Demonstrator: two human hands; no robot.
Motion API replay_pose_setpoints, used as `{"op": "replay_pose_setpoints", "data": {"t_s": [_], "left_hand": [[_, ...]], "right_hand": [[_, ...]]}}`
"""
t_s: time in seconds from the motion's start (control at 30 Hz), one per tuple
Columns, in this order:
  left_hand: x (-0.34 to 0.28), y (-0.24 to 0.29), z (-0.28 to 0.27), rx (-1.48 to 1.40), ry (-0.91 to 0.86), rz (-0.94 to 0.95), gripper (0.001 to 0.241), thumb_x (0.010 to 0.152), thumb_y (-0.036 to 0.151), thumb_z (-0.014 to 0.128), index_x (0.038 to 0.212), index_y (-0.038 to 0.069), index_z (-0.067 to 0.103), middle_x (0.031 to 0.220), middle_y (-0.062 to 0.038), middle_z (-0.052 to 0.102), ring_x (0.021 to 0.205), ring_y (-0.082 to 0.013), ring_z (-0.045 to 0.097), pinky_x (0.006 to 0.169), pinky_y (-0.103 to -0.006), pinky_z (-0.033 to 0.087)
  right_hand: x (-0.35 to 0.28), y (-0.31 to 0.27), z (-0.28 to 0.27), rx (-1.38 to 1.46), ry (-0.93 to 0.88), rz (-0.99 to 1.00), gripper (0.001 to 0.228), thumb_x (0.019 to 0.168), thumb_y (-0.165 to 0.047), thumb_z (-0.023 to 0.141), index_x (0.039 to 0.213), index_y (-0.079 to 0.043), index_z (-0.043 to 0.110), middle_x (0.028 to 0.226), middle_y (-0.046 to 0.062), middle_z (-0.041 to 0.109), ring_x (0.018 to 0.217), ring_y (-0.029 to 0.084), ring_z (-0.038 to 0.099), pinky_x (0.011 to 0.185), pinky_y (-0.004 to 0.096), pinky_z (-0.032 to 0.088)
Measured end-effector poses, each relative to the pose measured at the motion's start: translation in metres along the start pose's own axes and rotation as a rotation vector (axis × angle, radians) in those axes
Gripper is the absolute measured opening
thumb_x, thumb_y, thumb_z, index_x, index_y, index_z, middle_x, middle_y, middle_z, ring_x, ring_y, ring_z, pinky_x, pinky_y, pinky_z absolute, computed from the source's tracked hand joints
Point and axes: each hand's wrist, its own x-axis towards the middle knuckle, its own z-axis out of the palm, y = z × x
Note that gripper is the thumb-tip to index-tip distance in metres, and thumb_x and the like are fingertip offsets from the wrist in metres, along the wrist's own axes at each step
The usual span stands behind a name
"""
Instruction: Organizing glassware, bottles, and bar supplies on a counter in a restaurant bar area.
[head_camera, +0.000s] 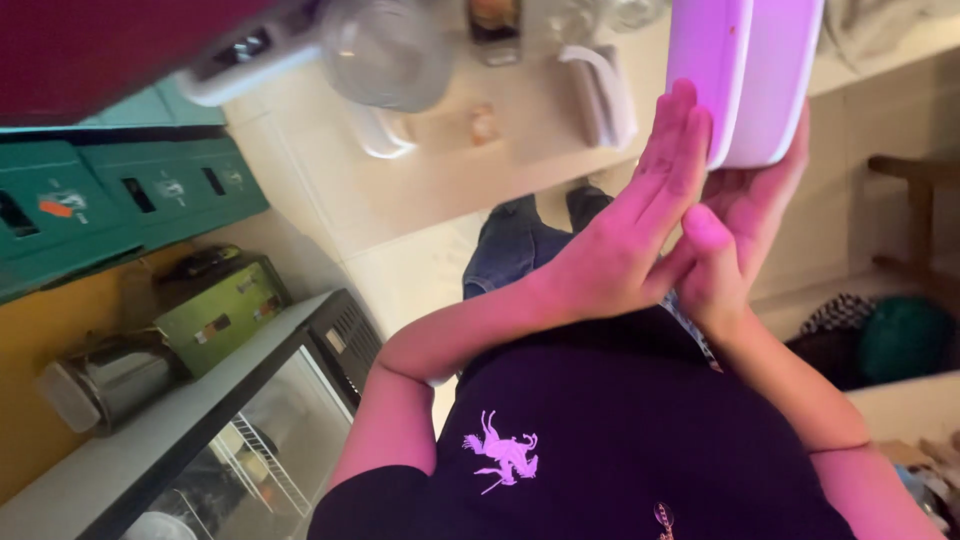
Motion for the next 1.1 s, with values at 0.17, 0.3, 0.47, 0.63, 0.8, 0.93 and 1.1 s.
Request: {"op": "replay_pose_setpoints", "data": {"t_s": [0.17,0.3,0.47,0.63,0.8,0.93,1.1], "left_hand": [[0.016,-0.057,0.069,0.002,-0.011,0.002,0.111,0.096,0.002,0.074,0.167,0.012,-0.011,0.171,-0.019,-0.009,0.16,-0.0359,-0.001,0.135,-0.0429,0.018],[0.008,-0.112,0.111,-0.082,-0.076,-0.083,0.121,0.091,-0.002,0.072,0.162,0.015,-0.024,0.173,-0.022,-0.022,0.164,-0.0428,-0.011,0.133,-0.046,0.026],[-0.003,-0.158,0.134,0.021,-0.048,-0.102,0.126,0.089,-0.002,0.073,0.161,0.016,-0.028,0.171,-0.02,-0.022,0.161,-0.0388,-0.012,0.136,-0.0516,0.012],[-0.012,-0.181,0.142,0.06,0.02,-0.127,0.116,0.096,-0.001,0.068,0.165,0.012,-0.023,0.174,-0.02,-0.02,0.166,-0.0365,-0.007,0.139,-0.047,0.01],[-0.015,-0.199,0.151,0.082,0.122,-0.185,0.119,0.086,-0.001,0.071,0.163,0.006,-0.02,0.173,-0.023,-0.01,0.164,-0.04,-0.002,0.136,-0.045,0.013],[-0.014,-0.199,0.151,0.053,0.155,-0.224,0.118,0.087,-0.002,0.07,0.165,0.006,-0.018,0.176,-0.023,-0.008,0.166,-0.0386,0.001,0.137,-0.043,0.018],[-0.006,-0.199,0.148,0.091,0.217,-0.225,0.121,0.081,-0.002,0.072,0.166,0.007,-0.013,0.175,-0.021,-0.006,0.165,-0.0389,0.001,0.136,-0.0446,0.017]], "right_hand": [[0.0,0.071,-0.074,-0.019,0.016,0.026,0.095,0.096,-0.033,0.065,0.167,-0.007,0.007,0.166,0.021,0.03,0.152,0.031,0.037,0.132,0.041,0.029],[0.007,0.126,-0.113,-0.087,-0.067,-0.019,0.099,0.097,-0.044,0.067,0.168,-0.008,0.008,0.172,0.021,0.027,0.156,0.032,0.033,0.135,0.042,0.029],[0.017,0.15,-0.129,-0.115,-0.184,0.066,0.103,0.098,-0.049,0.063,0.169,-0.004,0.003,0.172,0.026,0.025,0.162,0.035,0.025,0.137,0.043,0.016],[0.031,0.169,-0.141,-0.164,-0.323,0.035,0.104,0.1,-0.055,0.057,0.17,-0.001,0.002,0.174,0.025,0.018,0.165,0.033,0.022,0.137,0.043,0.016],[0.045,0.183,-0.146,-0.225,-0.444,-0.032,0.105,0.102,-0.064,0.05,0.17,0.001,0.004,0.176,0.02,0.008,0.166,0.033,0.016,0.137,0.042,0.017],[0.053,0.19,-0.148,-0.238,-0.48,-0.03,0.104,0.103,-0.064,0.049,0.17,0.001,0.004,0.176,0.02,0.007,0.166,0.034,0.016,0.137,0.042,0.018],[0.06,0.201,-0.148,-0.261,-0.505,-0.029,0.103,0.103,-0.063,0.047,0.171,-0.001,0.003,0.176,0.019,0.006,0.166,0.034,0.02,0.135,0.043,0.025]]}}
